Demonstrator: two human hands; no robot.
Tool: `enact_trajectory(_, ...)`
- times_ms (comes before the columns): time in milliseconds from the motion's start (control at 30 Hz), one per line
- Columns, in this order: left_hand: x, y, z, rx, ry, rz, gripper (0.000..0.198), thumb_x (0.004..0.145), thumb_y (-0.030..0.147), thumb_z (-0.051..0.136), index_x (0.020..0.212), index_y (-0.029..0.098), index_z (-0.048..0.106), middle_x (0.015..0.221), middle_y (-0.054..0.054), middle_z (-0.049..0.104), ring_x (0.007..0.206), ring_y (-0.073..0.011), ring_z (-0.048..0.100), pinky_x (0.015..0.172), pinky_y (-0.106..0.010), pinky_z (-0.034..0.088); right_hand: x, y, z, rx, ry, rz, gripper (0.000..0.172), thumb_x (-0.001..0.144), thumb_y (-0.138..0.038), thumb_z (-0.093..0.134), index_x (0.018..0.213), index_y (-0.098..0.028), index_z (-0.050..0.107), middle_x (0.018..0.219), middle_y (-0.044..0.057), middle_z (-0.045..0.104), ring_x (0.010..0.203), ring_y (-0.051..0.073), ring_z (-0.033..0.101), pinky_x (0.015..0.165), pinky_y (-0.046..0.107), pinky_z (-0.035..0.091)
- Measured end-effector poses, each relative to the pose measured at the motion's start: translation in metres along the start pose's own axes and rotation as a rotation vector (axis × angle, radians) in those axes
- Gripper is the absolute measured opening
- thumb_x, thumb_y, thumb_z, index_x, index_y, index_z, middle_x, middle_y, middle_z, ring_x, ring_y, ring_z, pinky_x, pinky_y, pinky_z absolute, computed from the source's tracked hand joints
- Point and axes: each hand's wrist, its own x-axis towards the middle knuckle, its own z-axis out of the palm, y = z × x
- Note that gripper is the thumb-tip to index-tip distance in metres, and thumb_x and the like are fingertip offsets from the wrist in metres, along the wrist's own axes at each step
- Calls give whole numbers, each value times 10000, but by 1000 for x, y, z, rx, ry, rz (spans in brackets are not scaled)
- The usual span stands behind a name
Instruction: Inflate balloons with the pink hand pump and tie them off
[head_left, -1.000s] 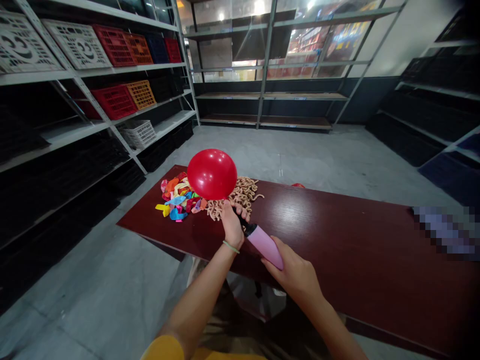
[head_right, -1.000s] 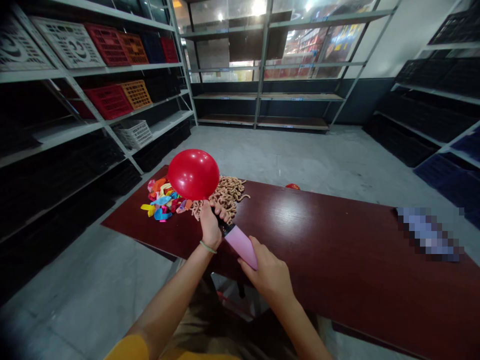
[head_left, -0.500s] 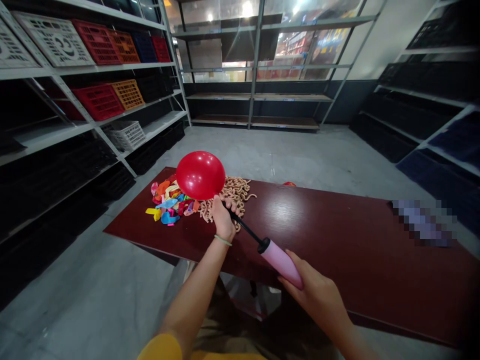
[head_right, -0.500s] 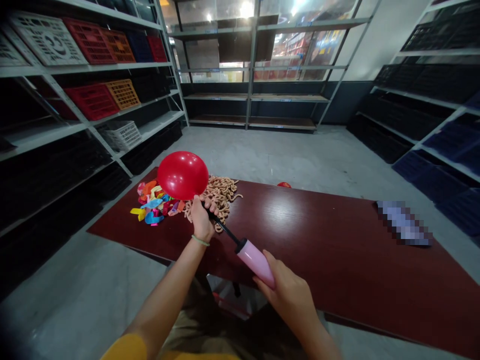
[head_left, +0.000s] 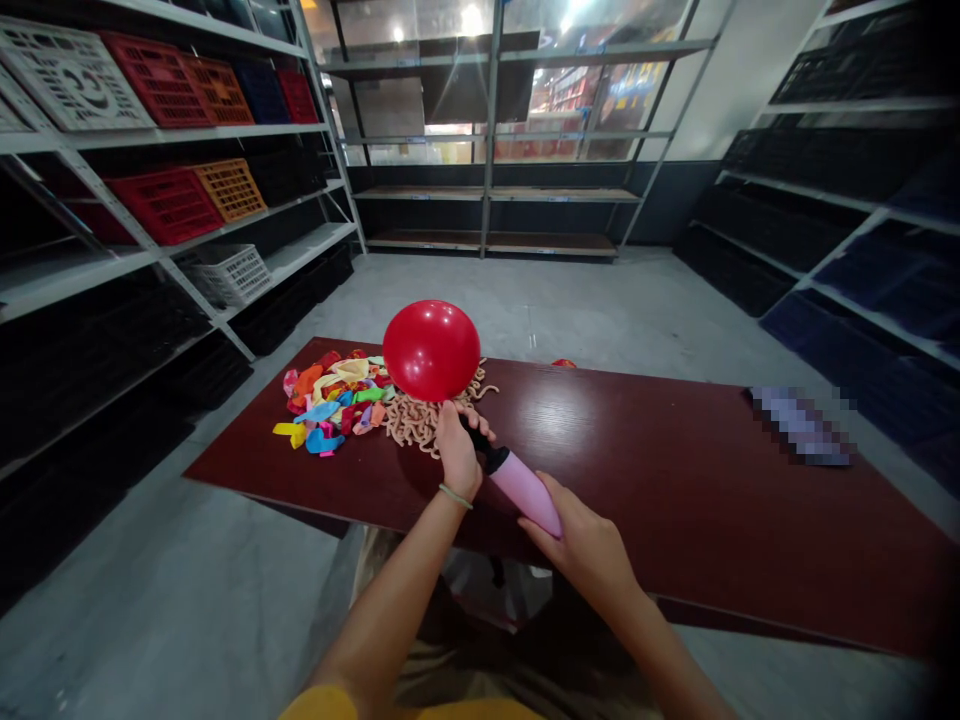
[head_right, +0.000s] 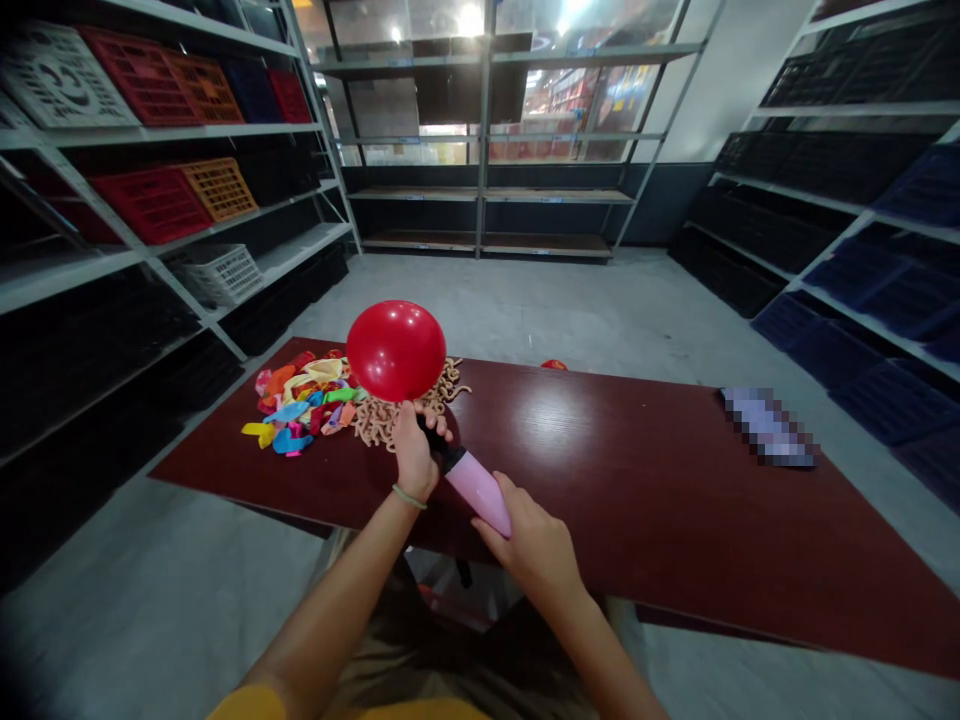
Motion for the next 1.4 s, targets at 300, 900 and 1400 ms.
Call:
enact_trajectory(300, 18, 1, 2, -20, 26, 44, 286, 905, 461, 525, 799, 209, 444, 578, 65, 495, 493, -105, 557, 566, -269, 533, -29, 20, -15, -31, 37, 34, 565, 925, -487, 541, 1414, -243, 397, 1264, 82, 657, 1027, 237, 694, 762, 333, 575)
enact_trajectory(900, 20, -20, -37, 478, -464, -263, 421, 838, 585, 576, 770, 186, 462, 632, -2, 616, 590, -154, 647, 595, -305, 567, 7, 118, -49, -569, -29, 286, 517, 940, -423, 499, 1411, -221, 425, 1061, 89, 657, 857, 241, 632, 644, 333, 391)
enact_trajectory(1400, 18, -24, -44, 431, -459, -312, 373, 860, 538, 567, 803, 182, 470, 648, 7, 618, 598, -152, 649, 620, -312, 566, 27, 118, -47, -502, 13, 251, 605, 920, -539, 491, 1424, -211, 419, 1232, 128, 621, 989, 292, 598, 746, 386, 405)
